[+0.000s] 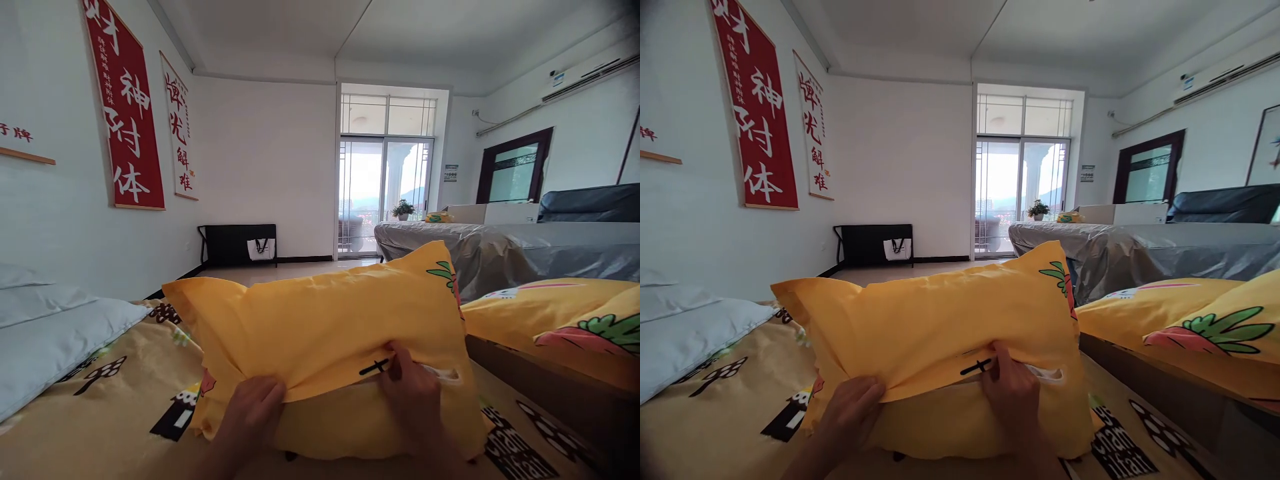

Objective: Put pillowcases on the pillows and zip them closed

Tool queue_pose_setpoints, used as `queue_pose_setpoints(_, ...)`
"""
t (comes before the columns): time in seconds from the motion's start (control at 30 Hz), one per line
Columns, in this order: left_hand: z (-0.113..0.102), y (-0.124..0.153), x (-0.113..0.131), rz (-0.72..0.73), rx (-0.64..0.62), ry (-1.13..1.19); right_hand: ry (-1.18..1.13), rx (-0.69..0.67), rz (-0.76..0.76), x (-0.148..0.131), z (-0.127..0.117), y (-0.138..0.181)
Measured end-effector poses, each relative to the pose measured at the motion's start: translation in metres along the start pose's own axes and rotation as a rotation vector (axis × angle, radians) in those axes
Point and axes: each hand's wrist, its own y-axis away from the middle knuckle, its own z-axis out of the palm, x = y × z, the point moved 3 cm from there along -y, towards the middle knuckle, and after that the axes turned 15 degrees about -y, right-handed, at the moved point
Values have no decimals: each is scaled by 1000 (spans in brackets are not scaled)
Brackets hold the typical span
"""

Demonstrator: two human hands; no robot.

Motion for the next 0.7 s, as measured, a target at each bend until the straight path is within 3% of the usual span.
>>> queue_pose_setpoints(0.2, 3, 1, 4, 1, -29, 29, 167, 54, 238, 36, -21, 12)
queue_pose_setpoints(0.37, 6, 1, 5, 45, 70, -29, 193, 162, 316, 68, -46, 40)
queue_pose_setpoints(0.5, 7, 7, 7, 41, 161, -88, 46, 63, 229, 74, -52, 40)
queue_pose_setpoints(0.7, 12, 16, 5, -74, 231, -184, 75, -123, 452, 56, -40, 7)
